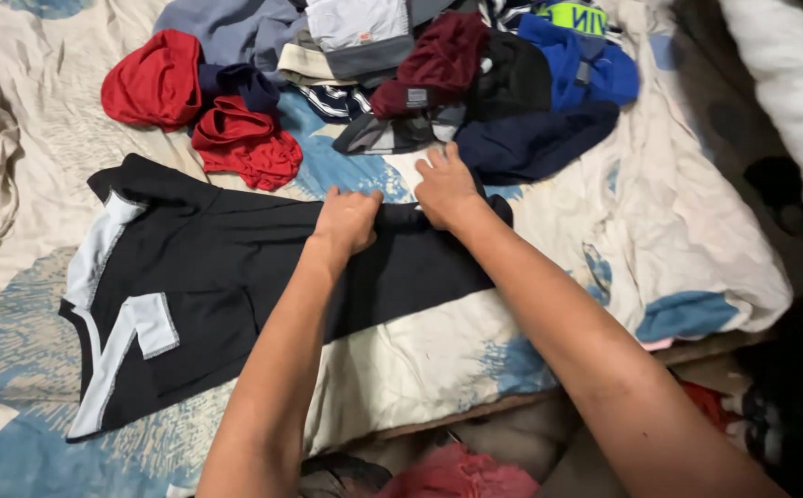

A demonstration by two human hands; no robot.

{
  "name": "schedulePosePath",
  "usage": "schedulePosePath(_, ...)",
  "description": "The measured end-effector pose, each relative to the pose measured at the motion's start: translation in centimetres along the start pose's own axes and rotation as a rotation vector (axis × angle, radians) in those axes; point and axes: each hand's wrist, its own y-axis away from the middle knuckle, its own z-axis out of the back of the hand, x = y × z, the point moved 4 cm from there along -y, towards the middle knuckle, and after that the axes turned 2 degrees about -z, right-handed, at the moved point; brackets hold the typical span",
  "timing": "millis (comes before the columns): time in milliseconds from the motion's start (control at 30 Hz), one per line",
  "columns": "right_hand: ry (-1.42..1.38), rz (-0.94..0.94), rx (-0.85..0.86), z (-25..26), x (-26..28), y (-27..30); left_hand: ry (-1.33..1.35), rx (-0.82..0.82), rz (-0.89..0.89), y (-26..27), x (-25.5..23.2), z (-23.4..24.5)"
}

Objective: The person folds a black pair of shorts and a pair of dark gray pants on a bed. They smooth and fold each item neatly, then place the folded shorts into a wooden shelf compartment.

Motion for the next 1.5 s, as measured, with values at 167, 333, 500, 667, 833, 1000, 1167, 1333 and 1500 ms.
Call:
schedulePosePath(167,-0.036,-0.031,-0.135,-2.6,0.7,2.0,0.066,-0.009,-0.052,2.6,-5.7,2.8)
schedulePosePath(333,-0.133,-0.078,-0.326,-3.9,-0.3,6.5,0.078,-0.061,-0.064,4.2,-4.8,-0.4)
schedulePosePath(500,-0.031,-0.233,0.353,-10.4,1.6,6.5,-0.047,0.025,-0.027,6.2,0.0,-5.6)
schedulePosePath(667,-0.316,-0.027,-0.280,2.2,10.3,6.8,-0.023,-0.023,-0.009,7.5,0.0,-4.5)
schedulePosePath(833,-0.420,0.136,-0.252,-0.4,13.3,5.6,-0.127,-0.047,-0.006,11.5,4.7,-3.7)
schedulePosePath(1000,-0.312,0.059,-0.140,-3.4,12.6,5.5,-0.356,-0.042,0.188,18.7,12.0,-1.5)
schedulePosePath(1167,-0.277,0.023,-0.083,-3.9,14.7,4.2,-0.414,0.006,0.342,23.9,12.8,1.0)
schedulePosePath(1333,-0.224,-0.036,0.040,-3.9,15.9,3.8,-0.374,0.259,0.626,28.5,9.7,5.3)
schedulePosePath(1500,-0.120,-0.066,0.475,0.8,18.8,4.6,0.012,0.537,0.824,32.6,8.8,4.2)
